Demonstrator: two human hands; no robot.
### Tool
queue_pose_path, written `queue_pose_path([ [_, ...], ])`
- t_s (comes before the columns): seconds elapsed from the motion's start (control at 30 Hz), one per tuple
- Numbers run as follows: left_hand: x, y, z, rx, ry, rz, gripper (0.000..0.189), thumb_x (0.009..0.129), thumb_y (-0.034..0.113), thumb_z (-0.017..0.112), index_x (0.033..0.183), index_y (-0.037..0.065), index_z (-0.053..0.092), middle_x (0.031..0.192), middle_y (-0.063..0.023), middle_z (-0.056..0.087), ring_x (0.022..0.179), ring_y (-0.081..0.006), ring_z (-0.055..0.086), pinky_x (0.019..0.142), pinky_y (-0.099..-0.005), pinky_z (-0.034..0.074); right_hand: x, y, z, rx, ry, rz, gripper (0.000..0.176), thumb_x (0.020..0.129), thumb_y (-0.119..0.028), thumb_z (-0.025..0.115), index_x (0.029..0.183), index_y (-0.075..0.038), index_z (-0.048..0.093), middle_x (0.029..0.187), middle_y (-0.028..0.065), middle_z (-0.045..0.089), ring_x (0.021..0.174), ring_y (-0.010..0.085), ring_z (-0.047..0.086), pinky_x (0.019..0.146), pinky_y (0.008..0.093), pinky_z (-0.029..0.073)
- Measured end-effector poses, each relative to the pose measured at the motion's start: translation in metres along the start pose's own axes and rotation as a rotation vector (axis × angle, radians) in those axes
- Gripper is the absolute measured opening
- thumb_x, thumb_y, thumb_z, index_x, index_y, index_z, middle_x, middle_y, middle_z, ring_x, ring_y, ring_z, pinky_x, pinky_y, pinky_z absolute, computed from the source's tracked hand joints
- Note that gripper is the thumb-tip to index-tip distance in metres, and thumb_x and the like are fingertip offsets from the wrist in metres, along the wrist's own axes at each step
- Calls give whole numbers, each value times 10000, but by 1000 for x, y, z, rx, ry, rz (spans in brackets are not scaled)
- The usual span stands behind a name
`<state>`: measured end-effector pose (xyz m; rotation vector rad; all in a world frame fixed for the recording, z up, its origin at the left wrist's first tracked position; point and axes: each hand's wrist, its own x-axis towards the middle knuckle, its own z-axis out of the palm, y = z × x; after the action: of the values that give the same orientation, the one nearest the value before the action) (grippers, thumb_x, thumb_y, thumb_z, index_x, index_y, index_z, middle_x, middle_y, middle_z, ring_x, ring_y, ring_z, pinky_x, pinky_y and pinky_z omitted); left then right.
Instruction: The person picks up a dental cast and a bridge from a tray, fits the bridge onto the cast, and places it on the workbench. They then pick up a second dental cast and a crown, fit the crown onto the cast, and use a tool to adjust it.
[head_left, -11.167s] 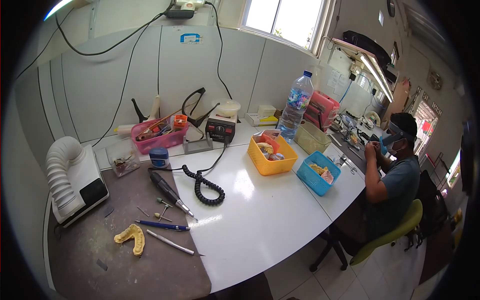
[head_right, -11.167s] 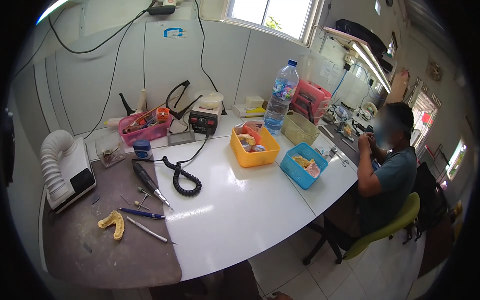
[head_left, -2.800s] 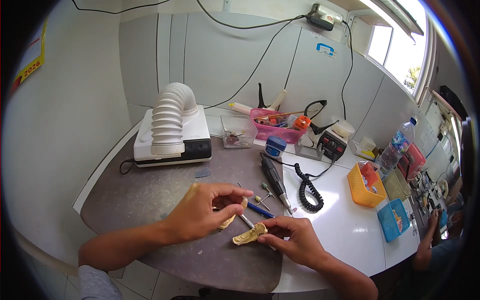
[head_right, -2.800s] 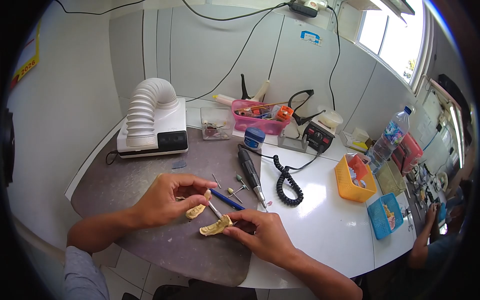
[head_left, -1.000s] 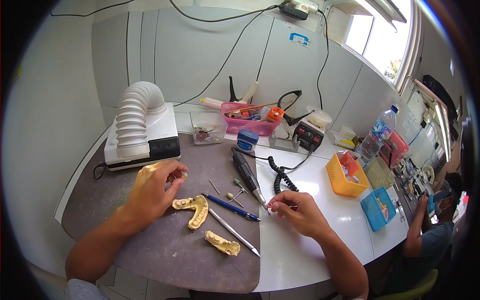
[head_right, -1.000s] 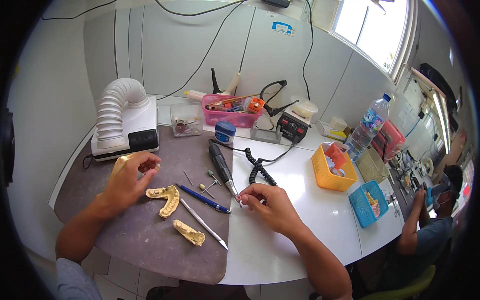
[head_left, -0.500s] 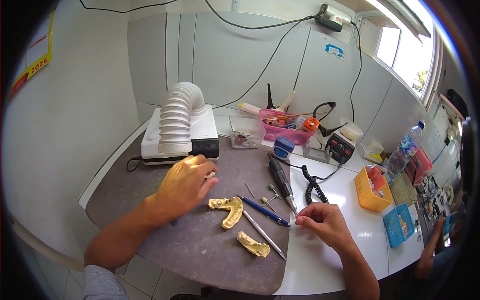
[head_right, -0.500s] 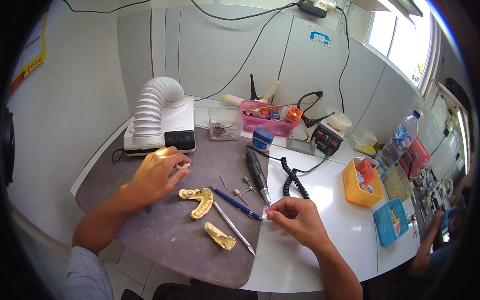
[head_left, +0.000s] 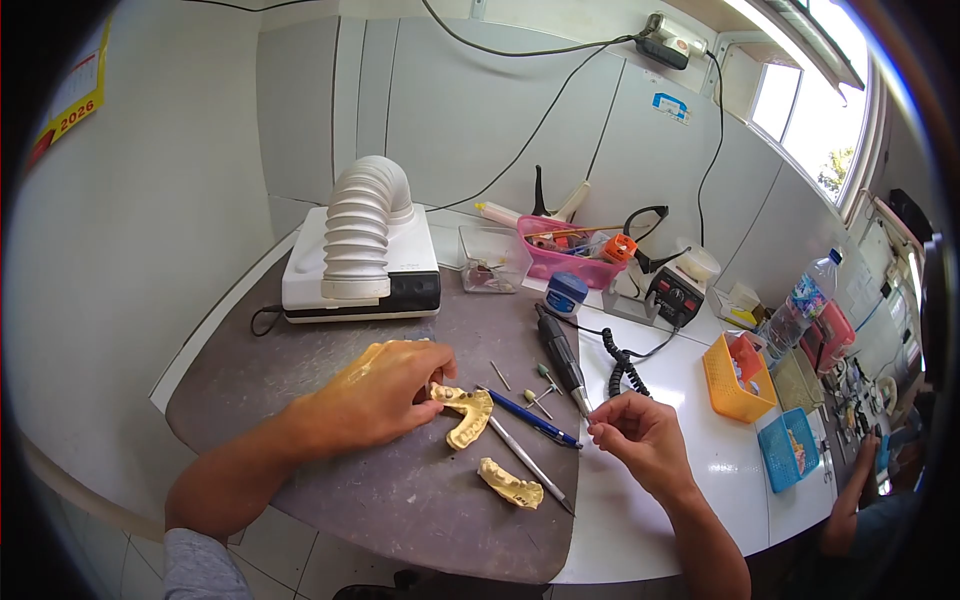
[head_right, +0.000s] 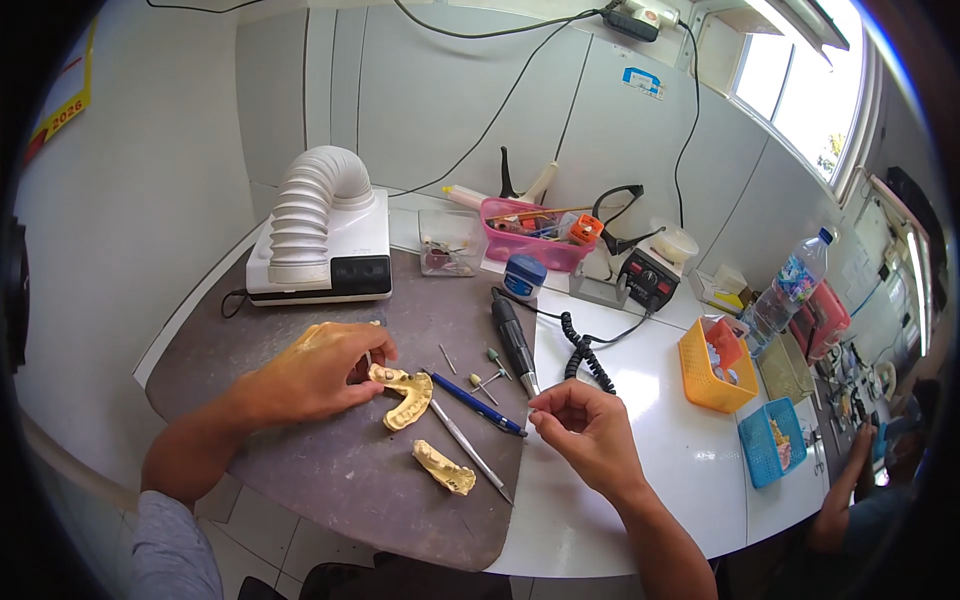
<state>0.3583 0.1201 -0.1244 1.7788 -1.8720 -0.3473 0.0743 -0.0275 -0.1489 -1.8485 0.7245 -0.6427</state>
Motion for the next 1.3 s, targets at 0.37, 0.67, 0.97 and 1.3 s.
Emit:
queue_pose_path([
  [0.37,3,2,4,-70,120,41,233,818,72,752,994,-8,621,924,-116,682,868,-210,699,804,-322,549,-5,-37,28,-162,-96,-144,124,893,-60,697,993,10,721,904,83,730,773,101,676,731,250,548],
  [0.67,9,-4,11,-387,125,-28,166,872,65,723,988,-22,641,926,-94,723,878,-138,701,821,-277,553,43,-30,60,-388,-33,-428,103,872,-69,704,964,-35,735,859,120,698,754,246,713,685,317,553],
  [0.97,10,-8,13,-401,137,-1,165,875,61,718,972,-33,624,882,-106,719,849,-151,705,784,-293,555,59,-24,83,-404,-87,-415,116,865,-104,713,954,-33,735,851,134,694,727,267,699,661,349,538],
  [1.3,10,-10,12,-375,149,24,187,859,85,740,969,-28,638,868,-108,727,823,-150,712,766,-284,558,59,-26,85,-427,-124,-430,137,866,-115,718,968,-24,728,861,136,699,747,264,715,680,343,554],
])
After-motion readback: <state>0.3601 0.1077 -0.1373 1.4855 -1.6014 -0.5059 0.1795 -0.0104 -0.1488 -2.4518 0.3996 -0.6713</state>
